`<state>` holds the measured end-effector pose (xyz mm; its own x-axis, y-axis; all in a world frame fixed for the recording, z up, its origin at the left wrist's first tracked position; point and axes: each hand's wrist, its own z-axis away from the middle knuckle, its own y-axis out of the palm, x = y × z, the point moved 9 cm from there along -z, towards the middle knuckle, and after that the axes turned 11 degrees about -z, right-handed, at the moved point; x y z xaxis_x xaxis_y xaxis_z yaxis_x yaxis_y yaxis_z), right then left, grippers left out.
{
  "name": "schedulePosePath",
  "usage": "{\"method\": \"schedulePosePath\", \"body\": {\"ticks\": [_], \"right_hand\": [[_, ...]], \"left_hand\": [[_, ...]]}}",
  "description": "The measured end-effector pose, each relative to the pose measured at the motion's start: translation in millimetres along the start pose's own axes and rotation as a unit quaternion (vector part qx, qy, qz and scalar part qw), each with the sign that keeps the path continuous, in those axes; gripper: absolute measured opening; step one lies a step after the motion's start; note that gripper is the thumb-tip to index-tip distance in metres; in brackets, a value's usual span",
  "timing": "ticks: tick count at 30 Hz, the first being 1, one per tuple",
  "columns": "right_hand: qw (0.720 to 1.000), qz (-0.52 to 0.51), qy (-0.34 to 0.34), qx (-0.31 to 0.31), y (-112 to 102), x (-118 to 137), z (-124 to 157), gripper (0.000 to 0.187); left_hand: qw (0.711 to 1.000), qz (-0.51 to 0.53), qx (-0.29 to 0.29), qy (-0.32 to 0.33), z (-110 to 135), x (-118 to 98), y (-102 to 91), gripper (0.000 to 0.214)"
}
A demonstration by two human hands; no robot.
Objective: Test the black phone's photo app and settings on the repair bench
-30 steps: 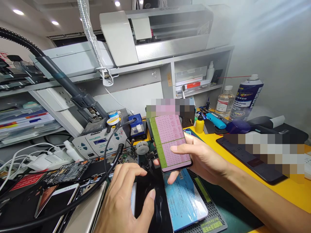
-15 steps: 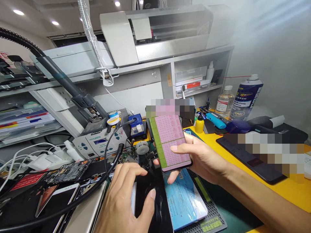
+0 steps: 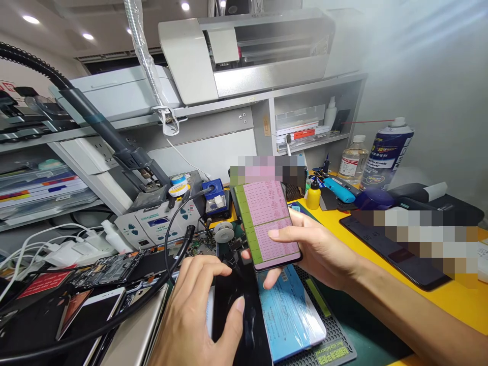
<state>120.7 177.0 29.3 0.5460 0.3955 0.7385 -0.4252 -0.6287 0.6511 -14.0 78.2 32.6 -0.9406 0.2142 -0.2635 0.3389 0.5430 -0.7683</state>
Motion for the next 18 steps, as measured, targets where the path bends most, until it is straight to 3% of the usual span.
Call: {"method": "schedulePosePath", "body": {"ticks": [9, 18], "right_hand": [[1.0, -0.001, 0.009, 0.0, 1.4, -0.9, 0.9, 0.033], [1.0, -0.014, 0.013, 0.004, -4.7, -3.8, -2.1, 0.04]], "left_hand": [[1.0, -0.011, 0.009, 0.01, 0.8, 0.1, 1.8, 0.014], [0.994, -0.067, 0.04, 0.07, -0.1, 1.0, 3.5, 0.026]]}}
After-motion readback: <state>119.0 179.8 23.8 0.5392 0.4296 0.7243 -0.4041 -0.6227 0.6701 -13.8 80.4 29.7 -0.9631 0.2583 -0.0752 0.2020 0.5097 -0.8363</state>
